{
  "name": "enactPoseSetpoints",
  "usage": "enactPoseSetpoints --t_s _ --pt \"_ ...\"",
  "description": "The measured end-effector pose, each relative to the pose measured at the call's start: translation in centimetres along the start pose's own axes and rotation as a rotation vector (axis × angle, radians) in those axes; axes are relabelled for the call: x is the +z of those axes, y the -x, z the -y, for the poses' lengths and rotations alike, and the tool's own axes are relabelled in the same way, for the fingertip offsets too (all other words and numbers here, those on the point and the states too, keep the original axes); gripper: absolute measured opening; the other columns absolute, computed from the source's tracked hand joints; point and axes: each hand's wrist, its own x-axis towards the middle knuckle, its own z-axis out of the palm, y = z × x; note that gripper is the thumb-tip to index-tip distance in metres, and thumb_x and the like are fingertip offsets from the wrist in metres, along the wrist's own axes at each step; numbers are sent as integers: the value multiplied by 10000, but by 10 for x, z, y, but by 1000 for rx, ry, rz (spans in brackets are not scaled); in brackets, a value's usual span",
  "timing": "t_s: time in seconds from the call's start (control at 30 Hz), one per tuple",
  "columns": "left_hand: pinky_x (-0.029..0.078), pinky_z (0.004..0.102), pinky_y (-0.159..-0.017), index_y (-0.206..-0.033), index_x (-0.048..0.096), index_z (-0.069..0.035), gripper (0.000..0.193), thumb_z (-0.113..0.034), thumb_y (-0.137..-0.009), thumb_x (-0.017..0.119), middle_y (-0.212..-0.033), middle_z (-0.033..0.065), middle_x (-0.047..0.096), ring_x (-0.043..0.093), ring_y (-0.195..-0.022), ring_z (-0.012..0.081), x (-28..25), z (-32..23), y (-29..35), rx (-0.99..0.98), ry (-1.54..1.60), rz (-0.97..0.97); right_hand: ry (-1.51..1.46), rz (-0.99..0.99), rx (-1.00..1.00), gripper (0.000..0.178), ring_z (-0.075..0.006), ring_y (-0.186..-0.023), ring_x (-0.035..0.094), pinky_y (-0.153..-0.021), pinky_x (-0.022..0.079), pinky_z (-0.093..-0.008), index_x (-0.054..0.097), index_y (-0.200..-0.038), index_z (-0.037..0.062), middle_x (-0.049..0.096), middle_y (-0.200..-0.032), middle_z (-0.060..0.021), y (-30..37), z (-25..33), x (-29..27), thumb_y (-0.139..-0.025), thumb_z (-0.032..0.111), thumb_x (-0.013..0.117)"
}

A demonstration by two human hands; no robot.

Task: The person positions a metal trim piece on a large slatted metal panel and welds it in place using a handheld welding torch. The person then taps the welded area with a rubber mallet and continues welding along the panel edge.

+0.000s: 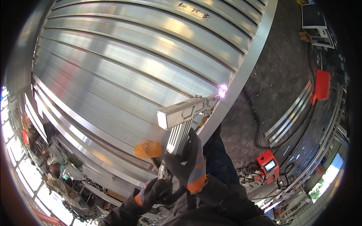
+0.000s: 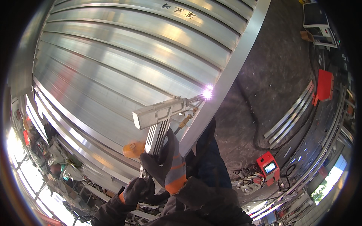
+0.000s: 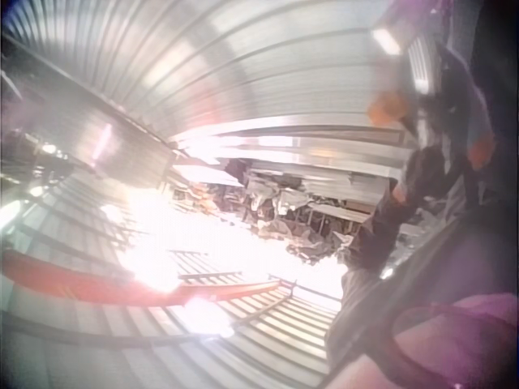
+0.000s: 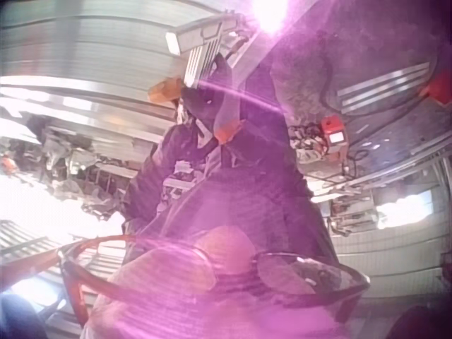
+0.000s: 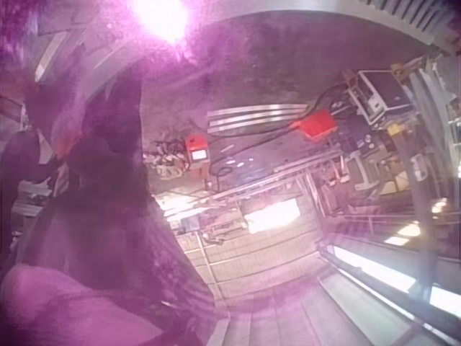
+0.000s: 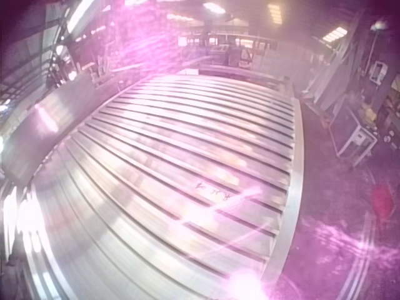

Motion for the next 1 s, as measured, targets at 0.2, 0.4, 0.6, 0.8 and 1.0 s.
enactPoseSetpoints --t_s 0.2,0.4,0.6,0.8,1.0 --pt "411 284 -598 -1025 664 -31 463 -432 -1086 440 -764 4 621 541 -678 101 1 6 4 -120 159 5 52 11 36 984 -111 -732 590 -625 515 -283 244 -1576 -33 599 -1005 -82 6 7 -1 -835 202 846" --pt "419 283 -603 -1036 674 -26 454 -409 -1082 435 -763 6 625 546 -682 106 0 12 8 -159 195 40 61 0 15 982 -97 -699 544 -602 483 -274 252 -1579 -30 565 -944 -47 11 4 2 -835 205 848" --pt "436 289 -622 -1004 673 -28 453 -400 -1087 427 -761 9 617 551 -690 117 3 19 13 -76 128 -2 -38 1 33 964 -98 -701 551 -609 495 -273 250 -1578 -27 573 -929 -41 17 3 5 -848 194 839" --pt "423 296 -615 -937 661 -39 495 -433 -1094 406 -736 4 600 533 -675 122 1 24 17 -141 183 38 -52 34 34 934 -98 -706 574 -605 501 -268 254 -1564 -29 592 -930 -43 20 4 4 -851 155 828" --pt "412 300 -608 -898 652 -43 512 -448 -1091 405 -722 0 590 523 -668 122 6 27 19 -132 211 4 -153 24 101 949 -120 -768 617 -656 532 -271 241 -1573 -8 600 -1053 -83 24 5 8 -844 170 823"
